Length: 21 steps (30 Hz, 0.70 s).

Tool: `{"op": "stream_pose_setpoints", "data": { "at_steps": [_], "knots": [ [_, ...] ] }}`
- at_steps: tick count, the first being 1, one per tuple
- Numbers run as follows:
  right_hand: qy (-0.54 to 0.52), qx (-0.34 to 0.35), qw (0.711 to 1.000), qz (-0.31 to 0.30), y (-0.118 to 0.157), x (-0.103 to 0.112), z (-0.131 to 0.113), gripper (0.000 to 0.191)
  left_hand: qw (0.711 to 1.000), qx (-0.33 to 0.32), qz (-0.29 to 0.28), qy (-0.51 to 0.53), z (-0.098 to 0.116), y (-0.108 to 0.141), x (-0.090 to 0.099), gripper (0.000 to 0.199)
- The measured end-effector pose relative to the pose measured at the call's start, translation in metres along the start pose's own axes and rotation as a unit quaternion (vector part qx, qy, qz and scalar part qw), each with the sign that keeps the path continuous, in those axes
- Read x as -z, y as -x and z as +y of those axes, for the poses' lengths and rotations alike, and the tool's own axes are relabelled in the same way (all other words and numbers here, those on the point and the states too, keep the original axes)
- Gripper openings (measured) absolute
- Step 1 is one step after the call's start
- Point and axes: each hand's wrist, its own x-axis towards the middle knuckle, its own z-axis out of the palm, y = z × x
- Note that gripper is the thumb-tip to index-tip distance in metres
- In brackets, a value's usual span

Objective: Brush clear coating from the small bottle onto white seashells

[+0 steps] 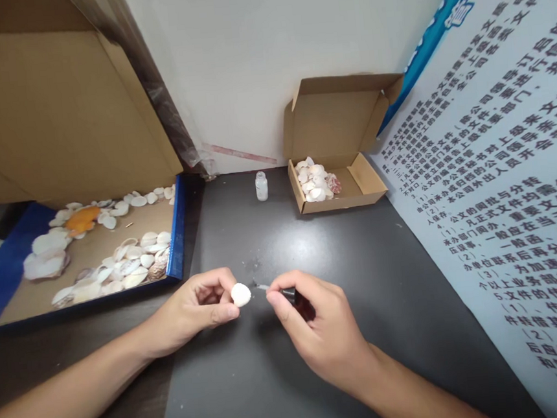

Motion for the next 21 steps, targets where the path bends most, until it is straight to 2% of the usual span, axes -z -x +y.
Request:
{"op": "stream_pose_setpoints", "data": {
  "at_steps": [3,10,16,21],
  "knots": [
    [0.005,-0.006,1.000,0.006,-0.0015,-0.0002,-0.0008,0.012,1.000,-0.002,-0.004,0.017,0.0000,0.0002,-0.0001,0.022],
    [-0.099,-0.005,0.992,-0.076,0.0079,0.0016,0.0046,0.012,1.000,-0.004,0.003,0.005,-0.0002,-0.0013,0.0000,0.020],
    [-0.017,-0.036,0.999,-0.019,-0.0013,-0.0004,0.0006,0.017,1.000,0.002,0.000,-0.002,-0.0001,0.0004,-0.0005,0.023],
    [-0.059,-0.030,0.997,-0.048,0.0023,0.0012,0.0018,0.017,1.000,0.006,0.005,-0.012,0.0009,-0.0002,-0.0005,0.024]
  ]
}}
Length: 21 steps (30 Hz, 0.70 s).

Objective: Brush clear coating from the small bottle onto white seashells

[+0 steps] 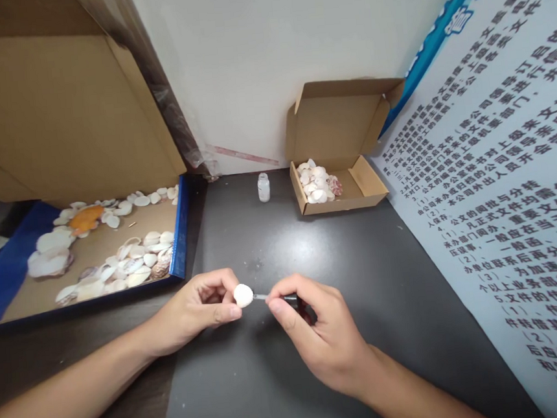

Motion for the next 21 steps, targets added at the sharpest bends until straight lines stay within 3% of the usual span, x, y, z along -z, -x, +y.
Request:
{"op": "stream_pose_setpoints", "data": {
  "at_steps": [4,10,17,21],
  "knots": [
    [-0.049,0.020,0.999,-0.011,0.0034,0.0001,0.0016,0.016,1.000,-0.001,-0.001,-0.002,0.0007,0.0000,-0.0004,0.024],
    [0.042,-0.024,0.999,0.019,-0.0038,-0.0014,-0.0014,0.019,1.000,0.001,-0.007,0.001,0.0008,0.0003,-0.0012,0.023],
    [-0.043,0.019,0.999,-0.009,0.0033,0.0004,0.0006,0.020,1.000,0.002,-0.002,-0.003,-0.0002,-0.0011,0.0001,0.022],
    [0.033,0.000,0.999,0.017,-0.0008,-0.0004,-0.0002,0.019,1.000,0.006,0.000,-0.005,0.0004,-0.0005,-0.0002,0.024]
  ]
}}
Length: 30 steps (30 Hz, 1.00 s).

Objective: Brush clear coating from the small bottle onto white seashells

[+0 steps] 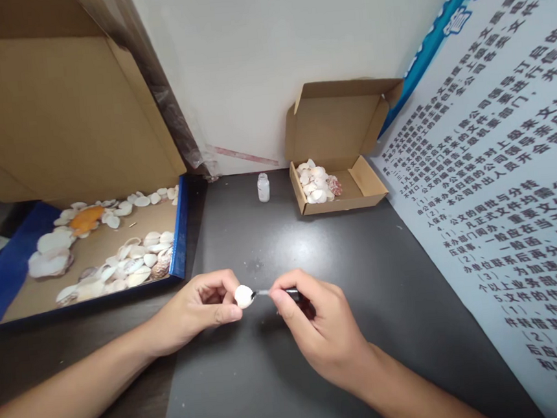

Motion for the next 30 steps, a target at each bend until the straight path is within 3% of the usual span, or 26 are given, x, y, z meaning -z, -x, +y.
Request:
{"op": "stream_pose_setpoints", "data": {
  "at_steps": [3,10,15,23,30],
  "knots": [
    [0.027,-0.012,1.000,-0.001,-0.0029,-0.0001,-0.0007,0.018,1.000,0.004,0.002,-0.001,0.0002,0.0006,-0.0004,0.026],
    [-0.082,0.005,0.996,-0.038,0.0011,0.0006,0.0020,0.020,1.000,0.000,0.002,0.002,-0.0010,-0.0001,0.0001,0.026],
    [-0.041,0.023,0.998,-0.043,0.0005,0.0007,0.0033,0.019,1.000,-0.001,-0.005,-0.017,0.0010,0.0007,-0.0013,0.027],
    [0.005,0.018,1.000,-0.020,-0.0018,0.0010,0.0023,0.020,1.000,0.011,-0.001,-0.011,0.0009,0.0007,-0.0014,0.032],
    [-0.013,0.002,1.000,0.025,-0.0021,0.0006,0.0039,0.018,0.997,0.000,0.013,0.075,-0.0046,-0.0019,0.0006,0.028]
  ]
}}
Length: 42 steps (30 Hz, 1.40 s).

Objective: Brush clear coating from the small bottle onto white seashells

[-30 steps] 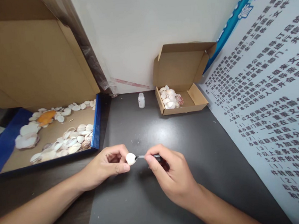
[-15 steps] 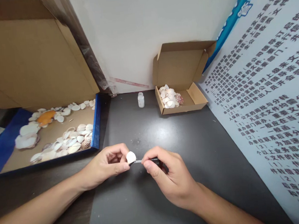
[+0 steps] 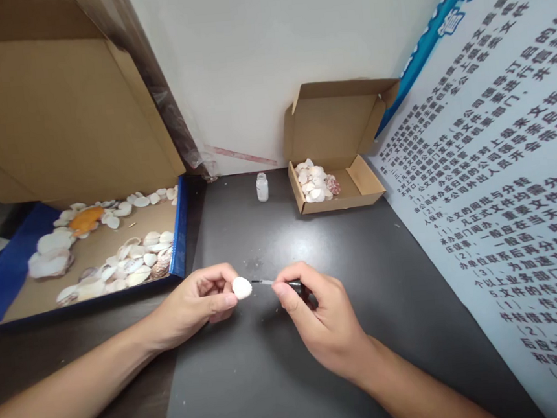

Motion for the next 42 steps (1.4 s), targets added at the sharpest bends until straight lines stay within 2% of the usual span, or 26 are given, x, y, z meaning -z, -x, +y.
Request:
{"op": "stream_pose_setpoints", "data": {
  "at_steps": [6,13,16,19,21,30,33,37,39,42],
  "knots": [
    [-0.096,0.037,0.994,-0.040,0.010,0.001,0.006,0.016,0.999,0.004,0.015,0.031,0.001,-0.001,0.000,0.030],
    [-0.071,0.017,0.997,-0.037,0.005,0.002,0.002,0.020,0.999,0.010,0.019,0.038,0.001,-0.001,0.001,0.029],
    [-0.089,-0.017,0.994,-0.060,0.004,0.002,0.000,0.020,0.998,0.013,0.014,0.054,0.000,-0.001,0.002,0.027],
    [-0.108,-0.043,0.989,-0.093,0.005,0.003,-0.003,0.011,0.997,0.011,0.003,0.072,0.000,-0.001,0.003,0.023],
    [-0.116,-0.042,0.986,-0.108,0.006,0.003,-0.004,0.005,0.997,0.009,-0.003,0.081,0.001,-0.001,0.003,0.021],
    [-0.151,-0.012,0.978,-0.141,0.013,0.003,0.001,0.007,0.998,0.007,-0.002,0.070,0.003,-0.002,0.001,0.023],
    [-0.124,-0.035,0.982,-0.138,0.010,0.000,0.002,0.009,0.998,0.007,-0.007,0.057,0.002,-0.001,0.002,0.023],
    [-0.095,-0.075,0.988,-0.092,0.007,-0.002,0.005,0.010,0.999,0.004,-0.004,0.052,0.000,-0.001,0.003,0.021],
    [-0.113,-0.060,0.989,-0.079,0.008,-0.002,0.005,0.009,0.999,0.002,-0.001,0.053,0.001,-0.001,0.002,0.021],
    [-0.144,-0.013,0.984,-0.099,0.012,-0.001,0.004,0.009,0.999,0.000,0.003,0.050,0.001,-0.002,0.002,0.023]
  ]
}}
